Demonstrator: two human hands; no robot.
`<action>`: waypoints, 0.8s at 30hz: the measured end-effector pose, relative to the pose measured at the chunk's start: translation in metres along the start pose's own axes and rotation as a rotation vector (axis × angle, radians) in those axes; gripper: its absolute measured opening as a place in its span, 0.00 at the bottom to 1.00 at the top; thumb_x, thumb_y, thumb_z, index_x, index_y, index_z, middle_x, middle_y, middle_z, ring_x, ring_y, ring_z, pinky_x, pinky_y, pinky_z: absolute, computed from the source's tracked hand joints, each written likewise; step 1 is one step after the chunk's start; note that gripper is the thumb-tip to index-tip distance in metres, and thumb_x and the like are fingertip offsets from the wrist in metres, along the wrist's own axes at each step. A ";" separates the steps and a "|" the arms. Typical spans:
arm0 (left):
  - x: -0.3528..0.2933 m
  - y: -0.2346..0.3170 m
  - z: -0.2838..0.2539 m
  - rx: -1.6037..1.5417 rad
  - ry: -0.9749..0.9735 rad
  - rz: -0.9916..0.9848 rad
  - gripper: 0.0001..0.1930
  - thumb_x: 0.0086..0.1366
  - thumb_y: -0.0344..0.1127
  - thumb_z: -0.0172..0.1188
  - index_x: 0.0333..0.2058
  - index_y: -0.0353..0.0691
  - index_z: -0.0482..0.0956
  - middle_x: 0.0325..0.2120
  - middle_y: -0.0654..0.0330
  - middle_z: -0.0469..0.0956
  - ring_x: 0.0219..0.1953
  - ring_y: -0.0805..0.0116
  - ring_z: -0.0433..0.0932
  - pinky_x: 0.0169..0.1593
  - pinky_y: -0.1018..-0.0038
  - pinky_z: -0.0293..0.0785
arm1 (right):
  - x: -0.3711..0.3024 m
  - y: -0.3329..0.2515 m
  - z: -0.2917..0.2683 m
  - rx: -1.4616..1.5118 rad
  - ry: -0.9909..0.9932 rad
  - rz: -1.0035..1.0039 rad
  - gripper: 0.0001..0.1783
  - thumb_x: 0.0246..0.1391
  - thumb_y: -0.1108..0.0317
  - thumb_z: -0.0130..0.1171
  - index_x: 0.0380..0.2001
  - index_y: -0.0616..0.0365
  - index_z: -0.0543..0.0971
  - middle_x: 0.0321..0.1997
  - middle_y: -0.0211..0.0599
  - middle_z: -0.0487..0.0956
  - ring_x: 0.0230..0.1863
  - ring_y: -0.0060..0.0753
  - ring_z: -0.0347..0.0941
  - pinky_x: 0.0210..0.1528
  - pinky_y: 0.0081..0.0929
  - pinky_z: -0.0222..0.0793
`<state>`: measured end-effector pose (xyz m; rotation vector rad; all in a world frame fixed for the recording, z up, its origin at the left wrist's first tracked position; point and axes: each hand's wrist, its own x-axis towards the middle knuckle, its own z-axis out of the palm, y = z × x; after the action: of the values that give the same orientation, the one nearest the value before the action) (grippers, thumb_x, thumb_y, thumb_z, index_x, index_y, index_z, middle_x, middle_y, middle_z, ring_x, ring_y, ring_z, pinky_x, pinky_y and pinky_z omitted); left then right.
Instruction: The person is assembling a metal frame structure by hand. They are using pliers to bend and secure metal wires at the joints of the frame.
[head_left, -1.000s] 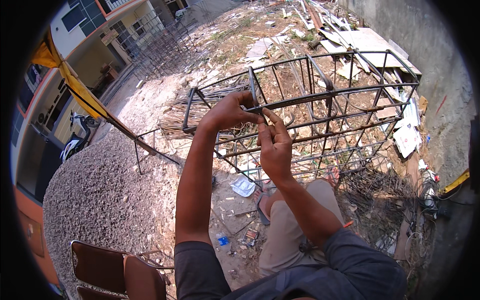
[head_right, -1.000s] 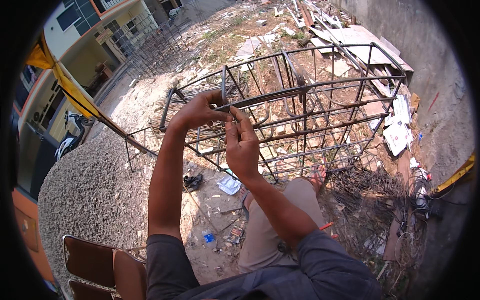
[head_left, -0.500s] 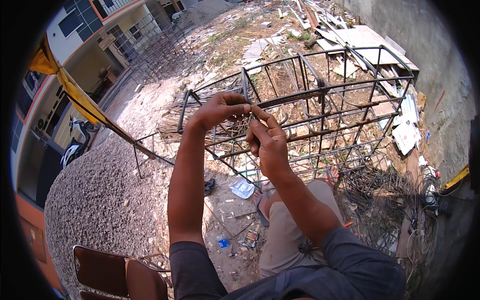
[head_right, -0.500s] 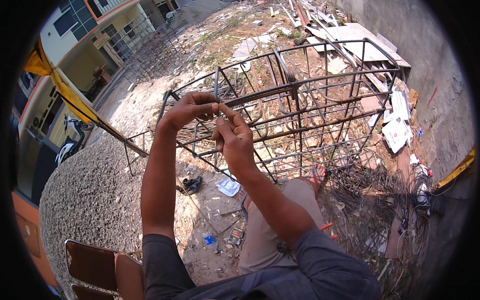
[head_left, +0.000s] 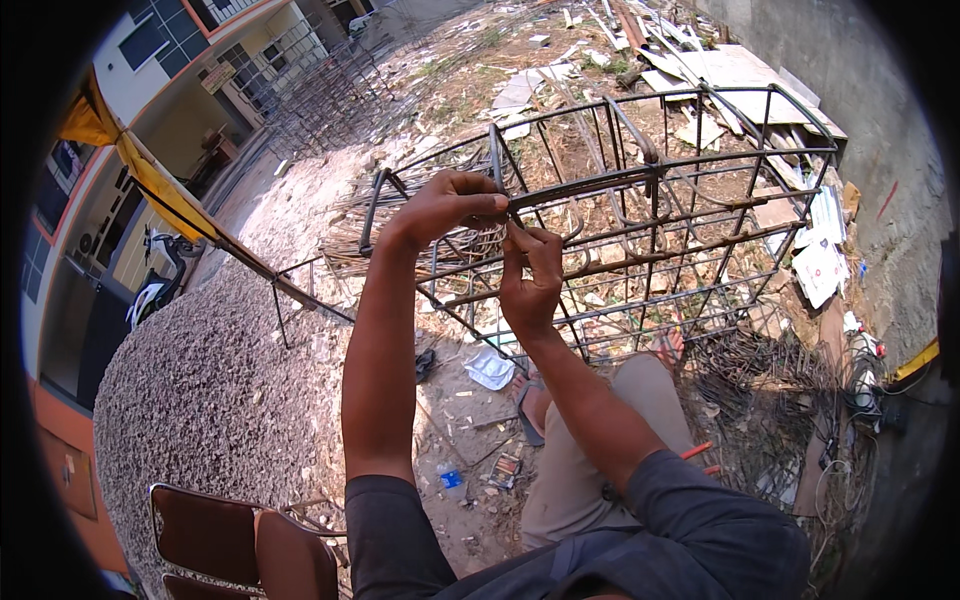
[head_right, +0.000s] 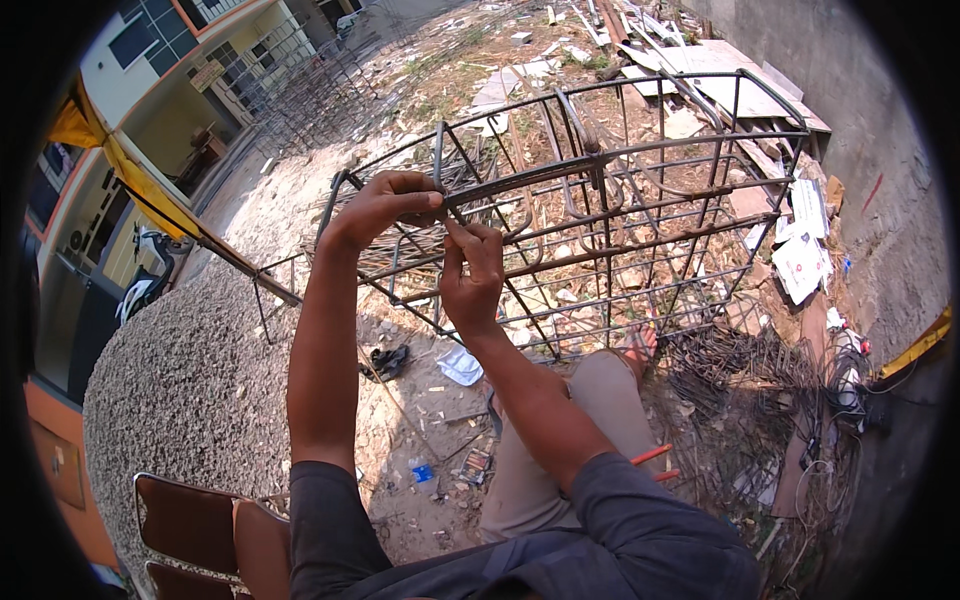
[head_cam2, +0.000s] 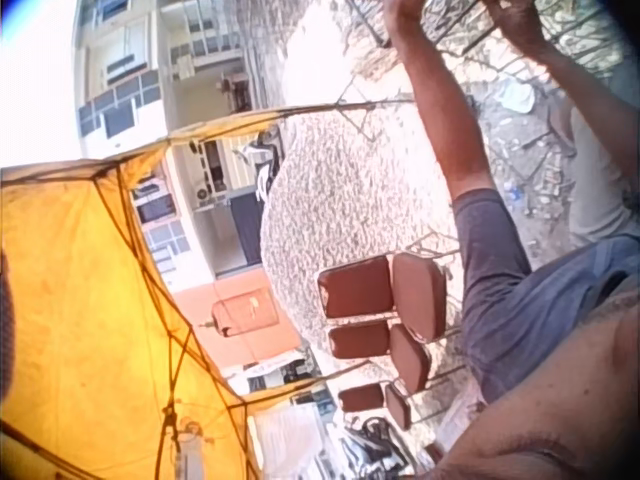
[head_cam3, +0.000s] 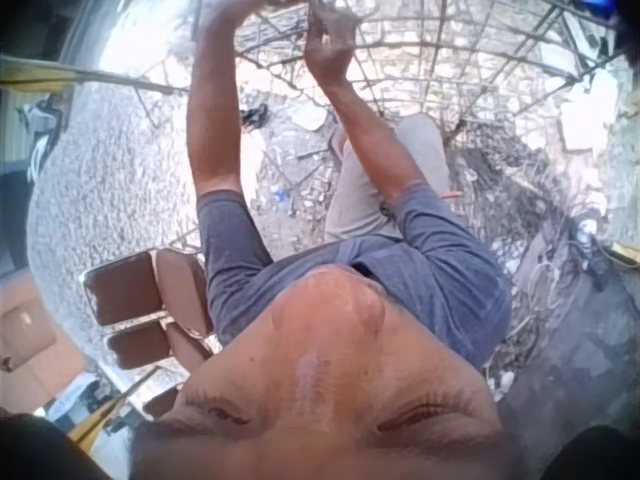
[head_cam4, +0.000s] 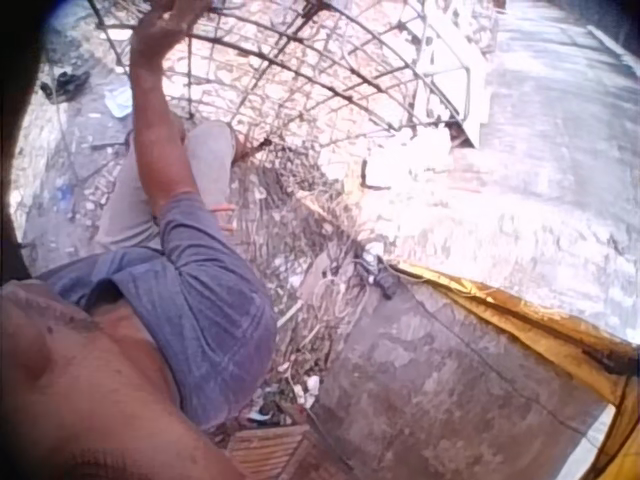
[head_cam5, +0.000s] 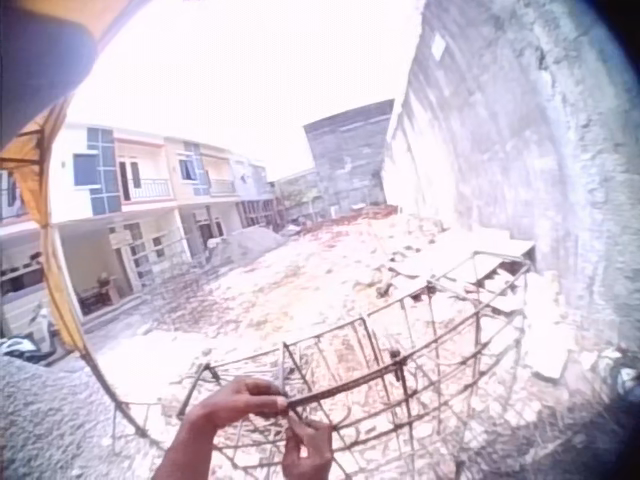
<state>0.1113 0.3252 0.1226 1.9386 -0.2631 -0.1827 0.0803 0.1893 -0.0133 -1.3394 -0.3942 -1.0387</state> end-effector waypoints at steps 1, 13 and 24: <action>0.000 0.000 0.000 0.020 -0.002 0.001 0.15 0.65 0.41 0.71 0.41 0.34 0.85 0.31 0.64 0.84 0.33 0.77 0.79 0.40 0.78 0.76 | 0.000 0.000 0.001 0.015 -0.005 -0.003 0.13 0.59 0.80 0.64 0.46 0.60 0.84 0.34 0.41 0.79 0.37 0.43 0.78 0.40 0.37 0.75; -0.003 -0.006 0.003 0.067 0.011 0.029 0.14 0.65 0.40 0.72 0.42 0.37 0.85 0.32 0.67 0.83 0.35 0.79 0.79 0.42 0.77 0.76 | 0.008 0.004 0.009 -0.028 0.018 0.015 0.08 0.59 0.71 0.69 0.35 0.61 0.80 0.28 0.42 0.81 0.26 0.40 0.80 0.28 0.34 0.73; -0.007 -0.013 0.002 0.113 0.050 0.060 0.19 0.61 0.47 0.74 0.41 0.36 0.86 0.34 0.63 0.86 0.36 0.76 0.80 0.40 0.75 0.74 | 0.021 -0.011 -0.006 1.115 -0.039 1.309 0.10 0.70 0.61 0.58 0.39 0.56 0.79 0.27 0.27 0.77 0.25 0.19 0.74 0.26 0.21 0.78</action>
<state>0.1057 0.3297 0.1100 2.0412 -0.3029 -0.0812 0.0811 0.1772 0.0077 -0.3527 -0.0180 0.3419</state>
